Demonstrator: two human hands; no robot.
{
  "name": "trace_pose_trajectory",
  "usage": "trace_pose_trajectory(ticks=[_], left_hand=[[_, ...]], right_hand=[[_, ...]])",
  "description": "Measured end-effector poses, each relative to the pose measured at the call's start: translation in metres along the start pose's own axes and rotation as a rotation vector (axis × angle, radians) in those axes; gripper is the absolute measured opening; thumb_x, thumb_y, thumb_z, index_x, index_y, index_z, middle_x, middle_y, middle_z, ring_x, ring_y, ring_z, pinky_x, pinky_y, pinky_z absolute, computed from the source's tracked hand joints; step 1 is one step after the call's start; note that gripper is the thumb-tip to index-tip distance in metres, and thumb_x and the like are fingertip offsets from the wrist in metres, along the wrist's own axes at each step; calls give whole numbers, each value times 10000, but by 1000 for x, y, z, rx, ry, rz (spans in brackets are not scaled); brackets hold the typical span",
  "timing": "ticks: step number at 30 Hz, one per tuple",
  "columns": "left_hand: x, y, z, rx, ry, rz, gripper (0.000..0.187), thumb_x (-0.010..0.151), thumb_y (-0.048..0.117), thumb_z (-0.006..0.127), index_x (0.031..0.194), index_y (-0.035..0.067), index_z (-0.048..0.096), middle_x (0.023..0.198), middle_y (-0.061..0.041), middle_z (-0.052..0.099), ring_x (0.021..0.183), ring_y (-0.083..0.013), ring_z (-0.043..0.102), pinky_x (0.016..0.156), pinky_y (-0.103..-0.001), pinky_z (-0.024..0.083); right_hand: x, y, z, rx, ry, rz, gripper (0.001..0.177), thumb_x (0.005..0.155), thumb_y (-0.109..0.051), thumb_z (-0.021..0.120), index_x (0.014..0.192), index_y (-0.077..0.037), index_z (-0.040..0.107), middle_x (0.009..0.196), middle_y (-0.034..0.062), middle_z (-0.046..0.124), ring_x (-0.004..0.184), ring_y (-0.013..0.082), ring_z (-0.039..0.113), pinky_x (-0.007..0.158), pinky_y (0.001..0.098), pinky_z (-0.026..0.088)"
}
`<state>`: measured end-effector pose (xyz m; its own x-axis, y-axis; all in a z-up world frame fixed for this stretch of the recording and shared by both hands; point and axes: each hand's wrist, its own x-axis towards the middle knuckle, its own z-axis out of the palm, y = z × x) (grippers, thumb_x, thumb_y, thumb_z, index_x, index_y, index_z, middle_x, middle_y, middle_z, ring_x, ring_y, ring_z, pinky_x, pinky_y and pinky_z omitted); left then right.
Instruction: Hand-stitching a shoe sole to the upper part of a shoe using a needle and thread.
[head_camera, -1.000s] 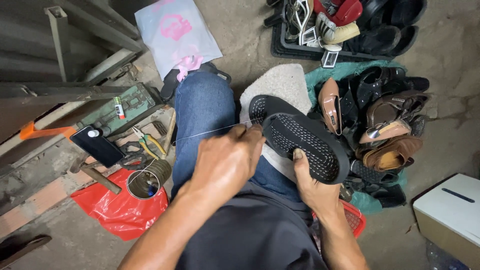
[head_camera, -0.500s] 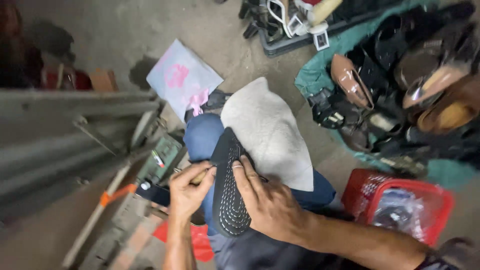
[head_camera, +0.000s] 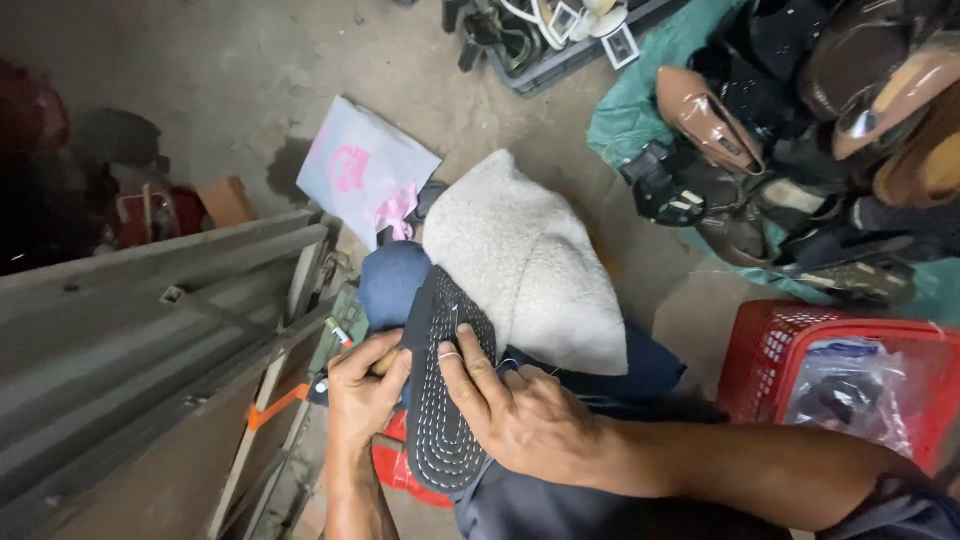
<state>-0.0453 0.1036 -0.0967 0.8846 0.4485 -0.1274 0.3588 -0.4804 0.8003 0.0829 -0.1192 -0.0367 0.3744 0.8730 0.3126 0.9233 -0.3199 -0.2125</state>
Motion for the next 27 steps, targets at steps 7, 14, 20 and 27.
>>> trace_pose_trajectory(ticks=[7,14,20,27], left_hand=[[-3,7,0,48,2,-4,191,905,151,752,1041,17,745,706,29,608,658,-64,501,649,-279,542],[2,57,-2,404,-147,-146,164,1029,307,532,975,164,592,621,-35,543,495,-205,480,545,-359,427],[5,97,13,280,-131,-376,483,1025,457,364,1297,124,584,1070,-137,774,939,-330,759,792,-459,539],[-15,14,32,543,-23,-181,98,963,235,503,997,153,546,530,-65,417,479,-237,300,484,-424,327]], right_hand=[[-6,-1,11,40,-9,-4,477,981,-108,403,1415,22,553,1420,304,575,462,110,541,488,257,457],[-4,0,8,10,-20,17,497,969,-117,413,1433,2,546,1429,271,583,457,126,543,491,291,464],[-8,-3,9,70,-13,61,490,979,-89,427,1447,12,529,1456,257,576,453,135,562,467,286,474],[-5,-4,8,22,-10,58,467,1003,-110,407,1432,3,553,1446,258,582,481,109,582,485,263,465]])
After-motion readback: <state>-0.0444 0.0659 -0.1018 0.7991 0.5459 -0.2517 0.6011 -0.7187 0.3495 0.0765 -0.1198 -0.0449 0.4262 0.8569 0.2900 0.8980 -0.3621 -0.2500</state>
